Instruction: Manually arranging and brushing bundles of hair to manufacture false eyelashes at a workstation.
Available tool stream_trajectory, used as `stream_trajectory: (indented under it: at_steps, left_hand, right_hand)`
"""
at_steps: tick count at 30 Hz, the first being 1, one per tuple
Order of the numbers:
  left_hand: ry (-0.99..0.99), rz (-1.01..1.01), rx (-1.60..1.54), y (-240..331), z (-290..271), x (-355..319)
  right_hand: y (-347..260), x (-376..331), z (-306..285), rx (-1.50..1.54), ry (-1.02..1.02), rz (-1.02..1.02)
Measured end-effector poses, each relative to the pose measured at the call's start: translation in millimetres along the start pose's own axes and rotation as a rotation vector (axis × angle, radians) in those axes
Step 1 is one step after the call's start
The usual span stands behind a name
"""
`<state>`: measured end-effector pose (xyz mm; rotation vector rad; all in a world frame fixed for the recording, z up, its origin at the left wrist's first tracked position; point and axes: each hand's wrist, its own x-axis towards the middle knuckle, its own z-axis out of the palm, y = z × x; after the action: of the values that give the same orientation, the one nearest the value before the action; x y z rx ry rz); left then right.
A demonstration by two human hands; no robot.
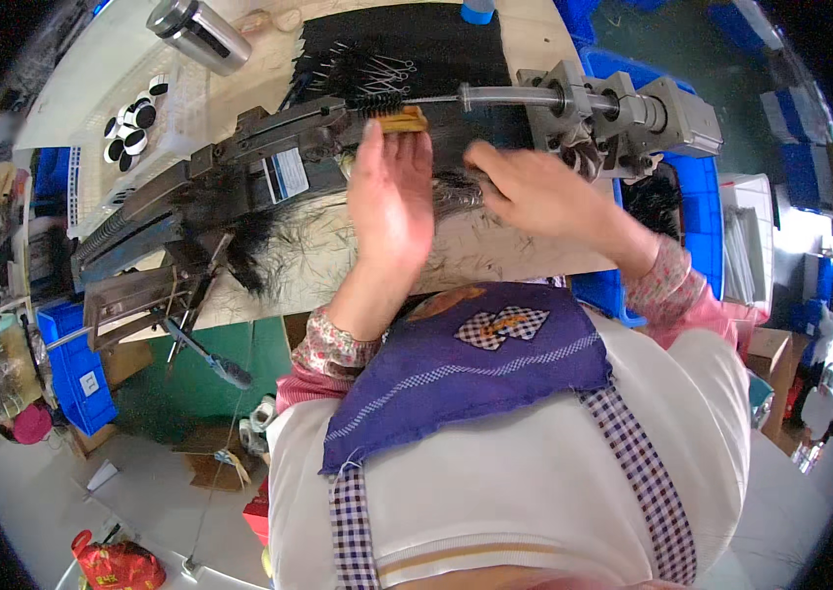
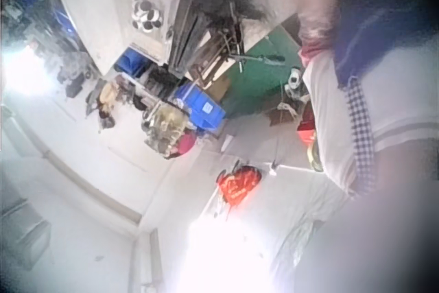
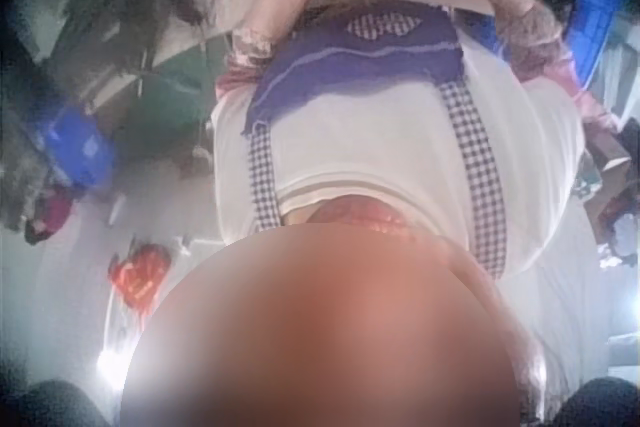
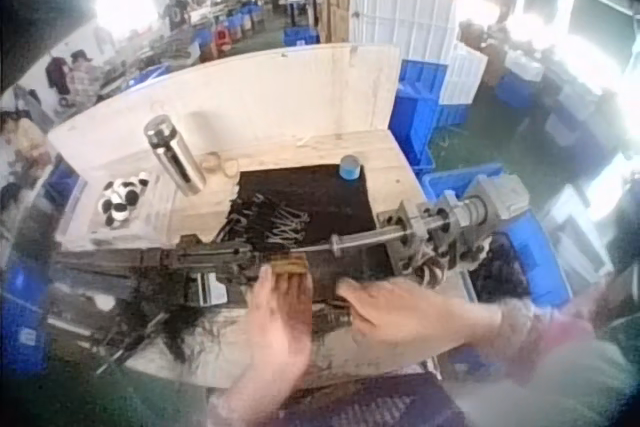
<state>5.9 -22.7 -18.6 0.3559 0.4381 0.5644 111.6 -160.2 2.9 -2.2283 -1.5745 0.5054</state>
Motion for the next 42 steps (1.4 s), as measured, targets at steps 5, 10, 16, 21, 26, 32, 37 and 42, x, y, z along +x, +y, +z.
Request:
stream_trajectory:
  at_steps: [5, 10, 16, 21, 26, 32, 37, 42]
  left_hand:
    - [0.096, -0.084, 0.083, -33, -17, -1]
    - [-0.424, -0.208, 0.133, 30, -26, -72]
    - [0.748, 1.289, 2.461, 134, -137, -110]
    - [1.535, 0.603, 1.986, 250, -274, -195]
    - [1.480, 0.326, 2.131, 215, -245, -177]
    - [0.027, 0.828, 1.423, 83, -42, -114]
    - [-0.410, -0.076, 1.437, 64, 10, -83]
    - [-0.050, 0.293, 1.220, 76, -58, -72]
  right_hand:
    - [39, -21, 73, -0.065, 0.023, 0.111]
    - [35, -24, 95, 0.102, -0.080, 0.100]
    - [29, -33, 43, 0.259, 0.193, 0.189]
    - [24, -44, -13, 0.396, 0.612, 0.132]
    - [31, -68, -53, 0.706, 0.775, 0.082]
    - [-4, -31, -48, 0.460, 0.317, -0.139]
    - [-53, 18, -54, 0.338, 0.356, -0.532]
    - [15, 40, -53, -0.032, 0.501, -0.380]
